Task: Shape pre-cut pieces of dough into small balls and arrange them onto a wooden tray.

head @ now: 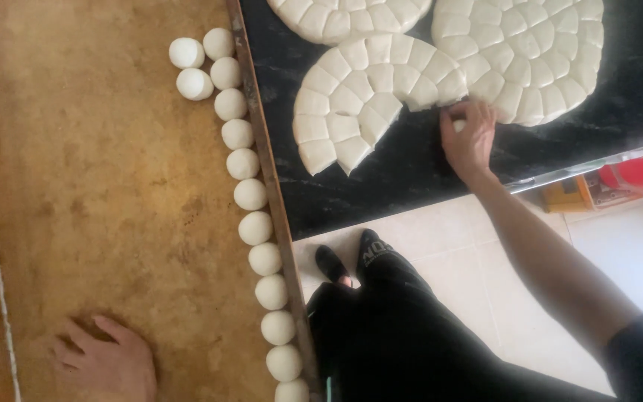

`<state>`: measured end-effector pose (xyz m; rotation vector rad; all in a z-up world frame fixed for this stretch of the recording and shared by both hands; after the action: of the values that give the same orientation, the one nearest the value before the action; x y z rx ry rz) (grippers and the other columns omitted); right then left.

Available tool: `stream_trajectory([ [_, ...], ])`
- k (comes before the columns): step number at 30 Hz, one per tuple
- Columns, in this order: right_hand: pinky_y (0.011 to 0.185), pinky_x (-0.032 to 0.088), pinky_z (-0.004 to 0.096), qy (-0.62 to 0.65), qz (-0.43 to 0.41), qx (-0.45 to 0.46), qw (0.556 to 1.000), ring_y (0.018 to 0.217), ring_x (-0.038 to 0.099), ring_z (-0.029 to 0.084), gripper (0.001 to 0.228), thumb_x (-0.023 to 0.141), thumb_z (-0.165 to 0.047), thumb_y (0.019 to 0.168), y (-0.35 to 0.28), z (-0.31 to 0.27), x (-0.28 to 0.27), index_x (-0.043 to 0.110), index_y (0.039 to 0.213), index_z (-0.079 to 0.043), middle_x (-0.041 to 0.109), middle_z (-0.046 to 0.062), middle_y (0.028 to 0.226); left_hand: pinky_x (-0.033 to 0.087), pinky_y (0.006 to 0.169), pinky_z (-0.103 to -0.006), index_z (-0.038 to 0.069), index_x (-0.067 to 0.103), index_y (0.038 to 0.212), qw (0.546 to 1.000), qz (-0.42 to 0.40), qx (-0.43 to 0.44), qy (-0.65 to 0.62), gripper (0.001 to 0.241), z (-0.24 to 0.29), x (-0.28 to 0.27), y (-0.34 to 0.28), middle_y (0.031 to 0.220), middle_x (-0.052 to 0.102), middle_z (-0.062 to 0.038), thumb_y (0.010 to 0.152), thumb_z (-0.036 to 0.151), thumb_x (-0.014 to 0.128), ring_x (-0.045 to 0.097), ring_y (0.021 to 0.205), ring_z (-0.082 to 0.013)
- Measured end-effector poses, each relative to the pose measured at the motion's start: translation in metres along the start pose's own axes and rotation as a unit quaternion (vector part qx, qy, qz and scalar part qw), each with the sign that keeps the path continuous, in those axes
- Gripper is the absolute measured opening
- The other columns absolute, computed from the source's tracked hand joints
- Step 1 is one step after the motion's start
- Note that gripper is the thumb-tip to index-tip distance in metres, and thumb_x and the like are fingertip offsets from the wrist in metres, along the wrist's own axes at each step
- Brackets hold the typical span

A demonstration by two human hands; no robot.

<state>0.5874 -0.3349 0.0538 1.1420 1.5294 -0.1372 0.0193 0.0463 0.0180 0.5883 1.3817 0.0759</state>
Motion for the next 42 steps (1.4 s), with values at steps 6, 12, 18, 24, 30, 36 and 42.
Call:
stream_trajectory([
  [6,0.094,0.053,0.049,0.047,-0.129,0.150,0.979,0.115,0.059,0.038,0.036,0.076,-0.016,0.095,-0.036,-0.057,-0.033,0.059,0.123,-0.002,0.059,0.021,0.128,0.033,0.111,-0.0638,-0.014,0.062,0.150,1.000,-0.005,0.002,0.010,0.046,-0.009,0.008,-0.005,0.149,0.052,-0.035,0.121,0.021,0.057,0.038,0.141,-0.0512],
  [12,0.092,0.056,0.040,0.120,-0.267,0.300,0.908,0.107,0.067,0.030,0.066,0.081,-0.014,0.086,-0.015,-0.075,-0.050,0.054,0.144,0.002,0.066,0.021,0.126,0.032,0.108,-0.0659,-0.007,0.058,0.152,0.997,-0.046,-0.056,-0.017,0.050,-0.007,0.007,-0.003,0.154,0.048,-0.032,0.119,0.029,0.048,0.034,0.143,-0.0500],
  [18,0.097,0.056,0.039,0.236,-0.280,-0.029,0.930,0.108,0.066,0.028,0.055,0.083,-0.012,0.083,0.081,-0.212,0.012,0.062,0.132,0.001,0.058,0.016,0.126,0.035,0.108,-0.0663,-0.004,0.058,0.150,0.999,-0.012,-0.044,-0.023,0.046,0.001,-0.008,0.004,0.150,0.049,-0.031,0.113,0.024,0.059,0.040,0.138,-0.0509],
  [24,0.091,0.048,0.041,0.172,-0.154,-0.334,0.914,0.095,0.063,0.028,0.047,0.085,-0.017,0.079,0.130,-0.327,0.107,0.069,0.122,-0.006,0.069,0.009,0.108,0.037,0.111,-0.0633,-0.003,0.058,0.149,0.998,0.024,-0.039,-0.032,0.047,0.004,-0.013,0.007,0.149,0.050,-0.030,0.110,0.023,0.064,0.043,0.137,-0.0503],
  [30,0.099,0.038,0.045,0.097,-0.242,-0.317,0.912,0.104,0.062,0.028,0.040,0.076,-0.023,0.080,0.146,-0.342,0.178,0.072,0.119,-0.016,0.071,0.002,0.114,0.035,0.112,-0.0646,0.000,0.057,0.151,0.998,0.000,-0.058,-0.041,0.049,0.001,-0.009,0.006,0.150,0.050,-0.030,0.110,0.027,0.059,0.041,0.140,-0.0497],
  [36,0.081,0.057,0.031,0.247,-0.133,-0.112,0.953,0.090,0.070,0.022,0.032,0.074,-0.001,0.095,0.142,-0.260,0.067,0.071,0.126,0.006,0.074,0.017,0.112,0.041,0.109,-0.0622,-0.005,0.063,0.144,0.999,0.023,-0.024,-0.028,0.045,0.008,-0.021,0.010,0.143,0.054,-0.033,0.108,0.020,0.065,0.047,0.134,-0.0513],
  [42,0.083,0.057,0.030,0.175,-0.003,0.181,0.968,0.093,0.071,0.022,0.024,0.068,-0.013,0.103,0.073,-0.078,-0.009,0.072,0.118,0.004,0.075,0.013,0.110,0.047,0.108,-0.0582,-0.008,0.068,0.147,0.999,0.026,0.020,0.033,0.042,0.014,-0.020,0.008,0.141,0.061,-0.034,0.113,0.019,0.069,0.054,0.130,-0.0509],
])
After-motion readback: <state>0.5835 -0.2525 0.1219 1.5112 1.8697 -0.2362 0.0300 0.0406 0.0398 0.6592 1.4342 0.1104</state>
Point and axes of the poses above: each hand's wrist, its own y-axis towards the middle knuckle, its own x-axis out of the palm, z = x × y, the point moved 5 cm from there along y, towards the middle knuckle
